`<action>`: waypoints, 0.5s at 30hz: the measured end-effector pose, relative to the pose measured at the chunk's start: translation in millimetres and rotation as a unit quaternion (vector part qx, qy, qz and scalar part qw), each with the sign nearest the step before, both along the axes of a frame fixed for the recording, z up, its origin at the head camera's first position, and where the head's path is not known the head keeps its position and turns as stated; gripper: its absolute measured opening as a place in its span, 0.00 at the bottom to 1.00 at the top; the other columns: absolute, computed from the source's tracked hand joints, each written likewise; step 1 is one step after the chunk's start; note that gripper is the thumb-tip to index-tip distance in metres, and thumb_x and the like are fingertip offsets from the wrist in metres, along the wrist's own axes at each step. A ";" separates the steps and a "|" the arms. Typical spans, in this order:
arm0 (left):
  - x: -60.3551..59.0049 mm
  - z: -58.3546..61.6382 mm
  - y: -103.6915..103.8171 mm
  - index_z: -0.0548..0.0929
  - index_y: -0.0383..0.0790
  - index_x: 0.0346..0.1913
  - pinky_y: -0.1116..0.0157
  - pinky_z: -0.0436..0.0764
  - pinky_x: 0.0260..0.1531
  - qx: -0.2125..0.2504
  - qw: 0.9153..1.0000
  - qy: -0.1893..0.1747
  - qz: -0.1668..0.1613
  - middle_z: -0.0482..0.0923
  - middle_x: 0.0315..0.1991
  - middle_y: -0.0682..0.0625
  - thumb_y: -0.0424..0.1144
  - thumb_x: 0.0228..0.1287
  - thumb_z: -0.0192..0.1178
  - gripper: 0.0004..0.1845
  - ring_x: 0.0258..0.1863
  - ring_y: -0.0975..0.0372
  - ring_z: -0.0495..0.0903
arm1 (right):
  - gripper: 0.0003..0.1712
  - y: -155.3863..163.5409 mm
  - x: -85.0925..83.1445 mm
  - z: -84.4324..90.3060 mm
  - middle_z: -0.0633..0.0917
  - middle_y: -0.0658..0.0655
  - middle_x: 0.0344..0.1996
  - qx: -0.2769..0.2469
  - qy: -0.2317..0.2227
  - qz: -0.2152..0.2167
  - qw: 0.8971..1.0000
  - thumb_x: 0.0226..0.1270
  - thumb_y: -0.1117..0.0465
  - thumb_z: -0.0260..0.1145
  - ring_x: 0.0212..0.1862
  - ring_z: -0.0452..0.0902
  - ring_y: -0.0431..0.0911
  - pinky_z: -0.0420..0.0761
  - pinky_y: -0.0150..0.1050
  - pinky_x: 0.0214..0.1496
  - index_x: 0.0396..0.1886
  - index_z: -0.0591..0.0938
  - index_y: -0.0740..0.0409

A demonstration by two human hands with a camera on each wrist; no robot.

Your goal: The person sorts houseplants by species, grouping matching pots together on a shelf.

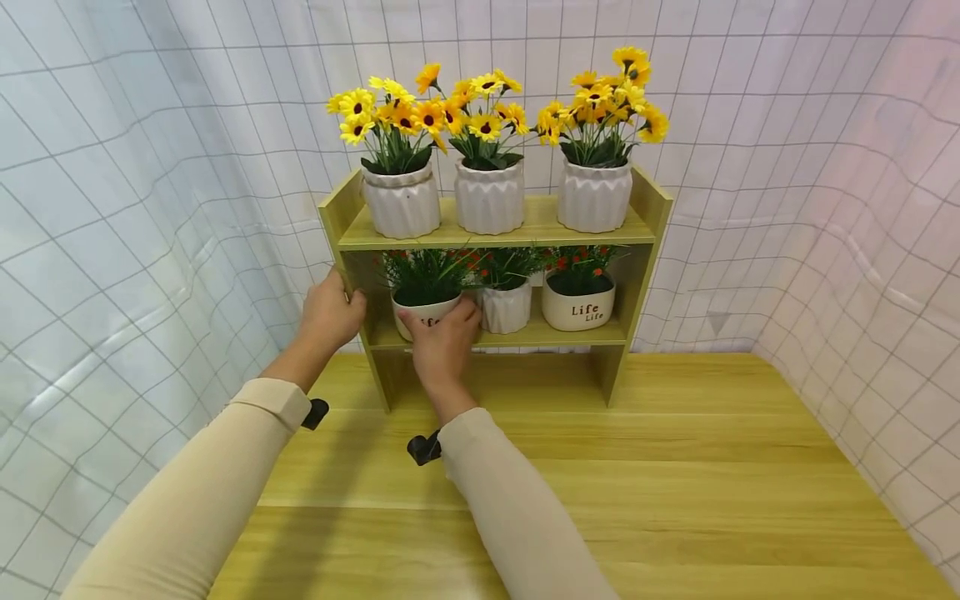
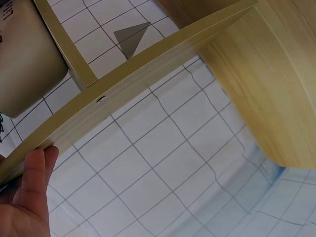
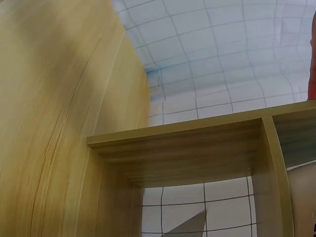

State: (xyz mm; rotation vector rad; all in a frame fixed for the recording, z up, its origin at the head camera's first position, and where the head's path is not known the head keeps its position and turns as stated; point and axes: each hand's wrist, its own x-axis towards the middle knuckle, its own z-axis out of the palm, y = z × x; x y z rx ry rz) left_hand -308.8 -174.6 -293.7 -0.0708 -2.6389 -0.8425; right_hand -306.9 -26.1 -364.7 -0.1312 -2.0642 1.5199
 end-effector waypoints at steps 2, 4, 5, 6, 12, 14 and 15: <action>-0.3 -0.5 0.6 0.69 0.33 0.60 0.44 0.78 0.44 0.002 1.000 0.000 -0.001 0.79 0.49 0.29 0.39 0.74 0.48 0.18 0.48 0.37 0.78 | 0.58 -2.2 -2.4 -0.6 0.68 0.64 0.60 -0.001 0.002 -0.009 1.000 0.49 0.39 0.79 0.59 0.67 0.59 0.71 0.52 0.61 0.71 0.60 0.61; -0.8 -0.8 1.2 0.69 0.33 0.61 0.44 0.78 0.44 0.003 1.000 -0.002 -0.002 0.79 0.49 0.30 0.38 0.74 0.48 0.18 0.49 0.37 0.78 | 0.57 -4.1 -4.9 -1.4 0.67 0.64 0.59 -0.002 0.005 -0.019 1.000 0.49 0.39 0.79 0.59 0.67 0.58 0.70 0.51 0.62 0.70 0.61 0.62; -1.2 -0.9 1.6 0.69 0.33 0.61 0.44 0.78 0.44 0.003 1.000 -0.003 -0.002 0.79 0.49 0.30 0.38 0.74 0.48 0.18 0.49 0.37 0.78 | 0.57 -4.9 -6.0 -1.9 0.68 0.64 0.59 -0.002 0.007 -0.024 1.000 0.49 0.39 0.79 0.59 0.67 0.58 0.70 0.50 0.62 0.70 0.61 0.62; -1.6 -0.9 2.0 0.69 0.34 0.61 0.44 0.78 0.44 0.003 1.000 -0.004 -0.002 0.79 0.49 0.30 0.38 0.74 0.48 0.18 0.49 0.37 0.78 | 0.57 -5.3 -6.7 -2.2 0.68 0.64 0.59 -0.002 0.010 -0.028 1.000 0.49 0.39 0.79 0.59 0.66 0.58 0.70 0.50 0.62 0.70 0.61 0.62; -1.9 -0.6 2.2 0.69 0.33 0.61 0.44 0.77 0.44 -0.001 1.000 -0.002 0.002 0.79 0.49 0.29 0.38 0.74 0.49 0.18 0.48 0.37 0.79 | 0.58 -4.4 -6.3 -4.8 0.68 0.60 0.62 -0.010 0.023 -0.021 0.999 0.48 0.42 0.81 0.63 0.65 0.55 0.69 0.49 0.64 0.72 0.60 0.59; -1.2 -1.1 1.7 0.69 0.32 0.60 0.43 0.77 0.44 -0.001 1.000 0.003 0.000 0.79 0.48 0.29 0.38 0.73 0.48 0.18 0.48 0.36 0.79 | 0.58 -2.5 -3.9 -5.6 0.68 0.59 0.63 -0.018 0.027 -0.006 0.999 0.49 0.43 0.81 0.64 0.64 0.54 0.69 0.50 0.63 0.73 0.60 0.57; -0.6 -1.7 1.2 0.70 0.32 0.59 0.44 0.77 0.45 0.002 1.000 0.003 -0.001 0.79 0.49 0.30 0.38 0.73 0.48 0.18 0.49 0.37 0.78 | 0.57 -1.3 -2.1 -6.0 0.67 0.59 0.64 -0.025 0.031 0.005 0.999 0.49 0.44 0.81 0.64 0.64 0.54 0.69 0.50 0.63 0.73 0.60 0.57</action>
